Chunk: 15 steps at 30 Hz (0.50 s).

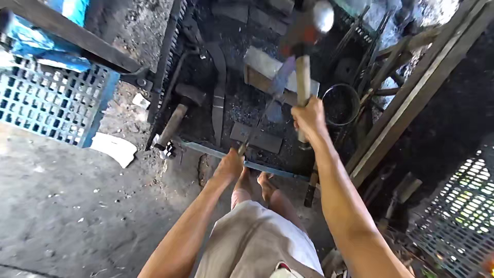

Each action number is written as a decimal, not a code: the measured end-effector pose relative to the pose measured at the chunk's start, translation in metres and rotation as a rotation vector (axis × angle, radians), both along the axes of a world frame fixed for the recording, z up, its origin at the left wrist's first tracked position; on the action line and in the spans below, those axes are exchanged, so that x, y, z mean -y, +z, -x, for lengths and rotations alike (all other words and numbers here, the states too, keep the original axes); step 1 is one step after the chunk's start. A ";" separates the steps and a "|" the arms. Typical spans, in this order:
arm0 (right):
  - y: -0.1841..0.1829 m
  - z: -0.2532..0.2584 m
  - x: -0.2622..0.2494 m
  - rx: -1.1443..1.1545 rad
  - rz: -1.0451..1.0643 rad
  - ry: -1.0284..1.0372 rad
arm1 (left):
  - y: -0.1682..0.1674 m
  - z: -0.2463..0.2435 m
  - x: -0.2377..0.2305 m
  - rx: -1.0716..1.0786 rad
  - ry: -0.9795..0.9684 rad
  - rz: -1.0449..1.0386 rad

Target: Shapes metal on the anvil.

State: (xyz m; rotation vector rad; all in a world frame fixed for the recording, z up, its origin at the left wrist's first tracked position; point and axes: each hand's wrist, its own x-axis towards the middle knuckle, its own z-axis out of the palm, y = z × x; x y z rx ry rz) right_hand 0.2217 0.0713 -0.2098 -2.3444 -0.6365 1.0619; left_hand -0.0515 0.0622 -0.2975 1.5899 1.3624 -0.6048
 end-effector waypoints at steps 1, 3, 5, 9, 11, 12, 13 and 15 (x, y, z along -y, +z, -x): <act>0.034 -0.007 -0.007 0.042 -0.067 0.037 | -0.003 -0.001 0.004 0.002 0.003 0.001; 0.086 -0.010 0.005 0.175 -0.144 0.075 | -0.012 0.009 0.030 0.007 0.016 0.018; 0.109 -0.015 -0.002 0.339 -0.218 0.088 | -0.030 0.006 0.029 0.019 0.025 -0.005; 0.041 0.001 0.006 0.400 -0.140 0.031 | -0.024 0.002 0.028 -0.015 0.028 0.040; -0.019 0.010 0.012 0.255 0.072 0.035 | -0.011 -0.002 0.027 -0.045 0.040 0.040; -0.037 0.011 0.016 0.156 0.173 0.048 | -0.006 -0.003 0.027 -0.043 0.039 0.033; -0.042 0.010 0.019 0.073 0.198 0.043 | -0.001 -0.003 0.028 -0.034 0.044 0.028; -0.007 0.002 0.022 -0.037 0.051 -0.023 | -0.004 -0.009 0.022 -0.023 0.040 0.012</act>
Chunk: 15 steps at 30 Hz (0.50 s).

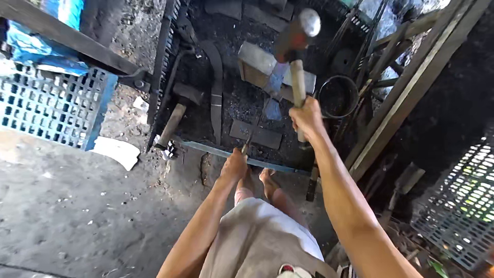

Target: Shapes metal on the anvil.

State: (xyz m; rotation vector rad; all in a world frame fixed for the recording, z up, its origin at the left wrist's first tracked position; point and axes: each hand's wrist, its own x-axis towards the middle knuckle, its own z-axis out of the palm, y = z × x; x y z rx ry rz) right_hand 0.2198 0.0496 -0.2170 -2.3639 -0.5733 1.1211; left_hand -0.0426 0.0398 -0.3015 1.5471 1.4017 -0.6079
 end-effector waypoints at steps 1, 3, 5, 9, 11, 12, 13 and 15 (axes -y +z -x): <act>0.025 -0.008 0.000 0.005 -0.091 0.001 | -0.006 -0.003 -0.002 0.013 -0.003 -0.010; 0.064 -0.013 0.020 0.107 -0.181 0.023 | -0.011 0.000 0.011 0.031 -0.002 0.010; 0.092 -0.018 0.013 0.264 -0.163 0.021 | -0.018 -0.006 0.007 0.028 0.010 -0.009; 0.037 -0.018 0.011 0.292 -0.200 -0.067 | -0.007 -0.010 0.009 -0.032 0.010 0.008; -0.032 -0.018 0.015 0.156 -0.204 -0.081 | -0.001 -0.011 0.008 -0.048 -0.005 -0.005; -0.058 -0.017 0.014 0.051 -0.127 -0.095 | 0.000 -0.011 0.008 -0.049 -0.018 -0.007; -0.072 -0.014 0.015 -0.045 -0.067 -0.122 | 0.001 -0.010 0.010 -0.046 -0.025 -0.011; -0.049 -0.009 0.014 -0.154 -0.083 -0.195 | 0.005 -0.007 0.010 -0.030 -0.015 -0.027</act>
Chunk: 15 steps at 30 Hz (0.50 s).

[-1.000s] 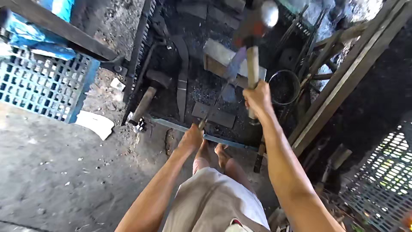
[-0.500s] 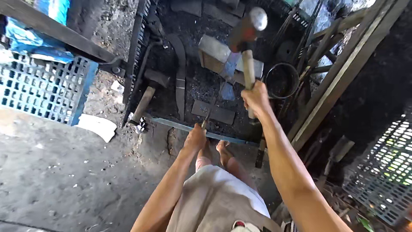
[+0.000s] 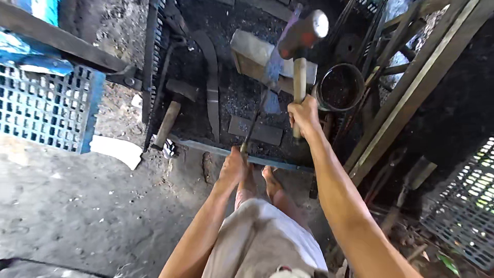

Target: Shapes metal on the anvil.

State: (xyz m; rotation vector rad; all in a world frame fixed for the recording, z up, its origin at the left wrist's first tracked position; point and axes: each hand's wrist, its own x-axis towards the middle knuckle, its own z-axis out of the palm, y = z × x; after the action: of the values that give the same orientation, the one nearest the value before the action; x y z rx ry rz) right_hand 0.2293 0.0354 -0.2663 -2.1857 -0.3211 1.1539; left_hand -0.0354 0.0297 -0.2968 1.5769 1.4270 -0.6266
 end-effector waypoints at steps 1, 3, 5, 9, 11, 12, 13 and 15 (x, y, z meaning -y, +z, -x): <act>0.021 -0.005 -0.006 0.012 -0.046 -0.005 | -0.002 -0.003 -0.005 0.003 0.014 -0.011; 0.054 -0.006 0.012 0.105 -0.057 0.020 | 0.001 0.001 0.004 -0.015 0.012 0.013; 0.071 -0.013 0.014 0.241 -0.064 0.067 | 0.000 -0.006 -0.002 -0.024 0.010 0.010; 0.033 -0.007 0.008 0.295 -0.024 0.070 | -0.004 -0.004 0.005 -0.040 0.011 -0.009; -0.001 -0.007 -0.001 0.251 0.115 0.128 | -0.003 -0.003 0.007 -0.042 -0.004 -0.018; -0.009 -0.009 -0.005 0.217 0.201 0.174 | 0.000 -0.003 0.008 -0.051 -0.008 -0.018; -0.008 -0.013 -0.009 0.204 0.235 0.200 | 0.003 -0.002 0.008 -0.056 -0.002 -0.017; 0.010 -0.020 -0.014 0.222 0.194 0.182 | 0.007 0.000 0.008 -0.070 -0.005 -0.024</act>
State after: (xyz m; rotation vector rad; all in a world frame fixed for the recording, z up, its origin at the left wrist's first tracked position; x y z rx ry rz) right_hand 0.2495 0.0490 -0.2559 -2.5058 -0.5328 1.0763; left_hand -0.0350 0.0222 -0.2895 1.5910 1.4876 -0.6761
